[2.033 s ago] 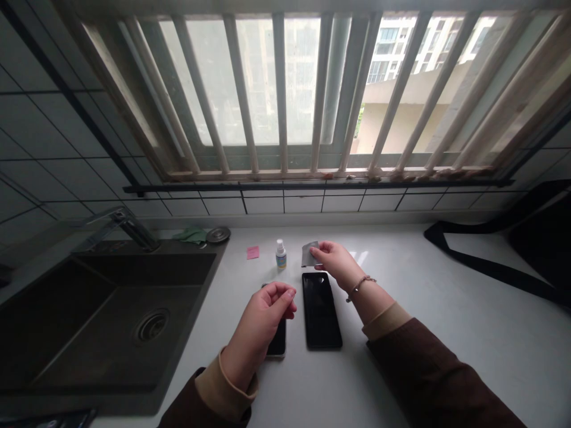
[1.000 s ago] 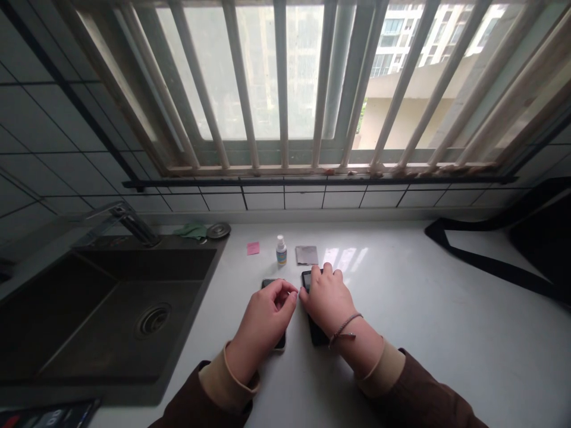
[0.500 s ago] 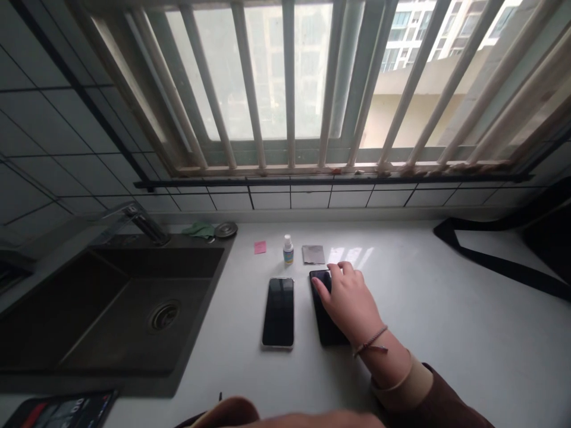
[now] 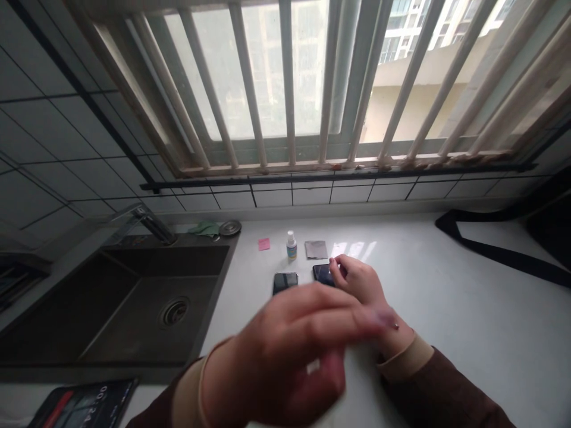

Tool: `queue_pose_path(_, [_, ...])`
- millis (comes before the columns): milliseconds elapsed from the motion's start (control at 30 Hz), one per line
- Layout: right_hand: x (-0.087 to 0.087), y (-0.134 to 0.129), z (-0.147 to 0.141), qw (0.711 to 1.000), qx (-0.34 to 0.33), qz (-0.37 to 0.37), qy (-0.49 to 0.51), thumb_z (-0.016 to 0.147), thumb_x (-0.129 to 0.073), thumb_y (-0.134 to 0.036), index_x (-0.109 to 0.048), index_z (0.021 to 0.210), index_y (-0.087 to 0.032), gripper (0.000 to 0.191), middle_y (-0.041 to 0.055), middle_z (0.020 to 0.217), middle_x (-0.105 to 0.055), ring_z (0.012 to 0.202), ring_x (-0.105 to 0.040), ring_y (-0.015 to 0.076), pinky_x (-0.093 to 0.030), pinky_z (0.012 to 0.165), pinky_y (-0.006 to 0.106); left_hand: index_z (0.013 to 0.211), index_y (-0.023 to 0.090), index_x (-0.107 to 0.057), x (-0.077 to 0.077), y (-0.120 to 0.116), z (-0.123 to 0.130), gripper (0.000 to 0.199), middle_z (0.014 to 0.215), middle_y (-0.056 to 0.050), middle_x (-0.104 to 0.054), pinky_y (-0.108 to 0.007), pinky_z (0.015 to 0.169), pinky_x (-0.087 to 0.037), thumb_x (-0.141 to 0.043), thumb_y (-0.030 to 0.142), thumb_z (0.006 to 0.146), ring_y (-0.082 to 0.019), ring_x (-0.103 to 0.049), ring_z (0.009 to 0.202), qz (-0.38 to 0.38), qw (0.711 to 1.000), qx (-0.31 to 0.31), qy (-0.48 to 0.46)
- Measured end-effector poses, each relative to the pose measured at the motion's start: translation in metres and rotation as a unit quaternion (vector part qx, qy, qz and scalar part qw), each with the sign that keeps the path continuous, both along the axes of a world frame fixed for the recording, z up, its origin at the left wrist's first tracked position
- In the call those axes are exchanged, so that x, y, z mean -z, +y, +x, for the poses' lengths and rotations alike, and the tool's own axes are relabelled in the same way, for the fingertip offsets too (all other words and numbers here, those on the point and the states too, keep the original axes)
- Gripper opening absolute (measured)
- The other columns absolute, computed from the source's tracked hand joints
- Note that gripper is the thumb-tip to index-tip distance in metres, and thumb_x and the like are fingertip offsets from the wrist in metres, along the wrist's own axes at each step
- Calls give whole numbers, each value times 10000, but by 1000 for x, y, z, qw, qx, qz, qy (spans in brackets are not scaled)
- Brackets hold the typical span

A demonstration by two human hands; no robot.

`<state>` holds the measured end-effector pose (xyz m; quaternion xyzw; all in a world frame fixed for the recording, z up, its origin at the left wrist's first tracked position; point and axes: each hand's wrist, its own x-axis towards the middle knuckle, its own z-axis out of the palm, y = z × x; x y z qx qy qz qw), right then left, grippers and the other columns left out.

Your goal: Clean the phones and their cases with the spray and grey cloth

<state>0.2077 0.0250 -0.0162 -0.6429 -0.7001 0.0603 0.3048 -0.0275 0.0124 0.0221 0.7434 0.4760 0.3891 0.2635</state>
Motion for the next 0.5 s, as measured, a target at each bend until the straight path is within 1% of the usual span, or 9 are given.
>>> queue_pose_path(67, [-1,1,0,1000,-16,5,-5,1086,-479,-368,-653,813,-224,354,44,783,-681,721,-602,205,-396,697,308,1072,221,-750,-4,10,-1,210,1026,-100,-728,-388,955,-536,-739,310,883,-276,-673,1010,23,999,4,26])
queue_pose_path(100, [0,1,0,999,-30,12,-11,1080,-501,-357,-675,838,-220,327,54,824,-692,782,-619,218,-424,747,312,1079,221,-748,-6,18,-1,209,1040,-102,-726,-392,967,-532,-735,299,886,-278,-670,1026,39,998,5,42])
queue_pose_path(133, [1,2,0,999,-47,20,-17,1070,-530,-350,-701,884,-216,286,67,884,-705,862,-632,235,-449,813,322,1090,221,-746,-7,26,-2,208,1058,-104,-724,-398,983,-526,-726,285,892,-282,-666,1048,54,997,7,61])
queue_pose_path(200, [5,4,0,996,-85,31,-26,1039,-608,-363,-737,1044,-215,196,97,1067,-717,1053,-628,272,-468,958,361,1122,217,-739,-4,41,-5,208,1105,-113,-718,-414,1026,-504,-675,247,926,-287,-651,1103,83,990,15,115])
queue_pose_path(233, [7,4,0,994,-105,29,-30,1020,-647,-381,-733,1141,-221,219,109,1168,-707,1139,-611,288,-466,1018,387,1138,211,-734,-2,47,-7,214,1136,-122,-713,-425,1050,-489,-632,226,950,-289,-641,1131,93,984,20,148])
queue_pose_path(300, [13,5,-1,989,-141,15,-40,983,-702,-424,-686,1298,-235,367,125,1328,-662,1268,-568,312,-453,1097,439,1155,202,-727,6,55,-11,229,1182,-132,-701,-438,1072,-470,-571,217,988,-290,-626,1163,94,973,31,207])
queue_pose_path(333, [15,5,-2,986,-158,5,-48,968,-719,-439,-660,1349,-239,434,131,1379,-640,1311,-548,321,-443,1124,463,1149,205,-729,11,56,-12,222,1181,-130,-699,-440,1069,-471,-571,231,994,-290,-626,1159,88,972,33,217])
queue_pose_path(400, [19,4,-4,982,-179,-16,-61,949,-737,-454,-624,1408,-242,518,140,1428,-616,1355,-521,337,-426,1154,501,1137,218,-734,20,55,-14,206,1159,-121,-700,-436,1046,-484,-592,270,996,-289,-634,1132,76,971,36,225])
queue_pose_path(500, [22,4,-6,981,-177,-43,-73,946,-734,-443,-614,1426,-241,535,141,1431,-616,1355,-520,343,-432,1144,513,1095,232,-747,31,50,-13,180,1102,-109,-700,-416,991,-507,-625,312,989,-284,-648,1075,60,969,45,236])
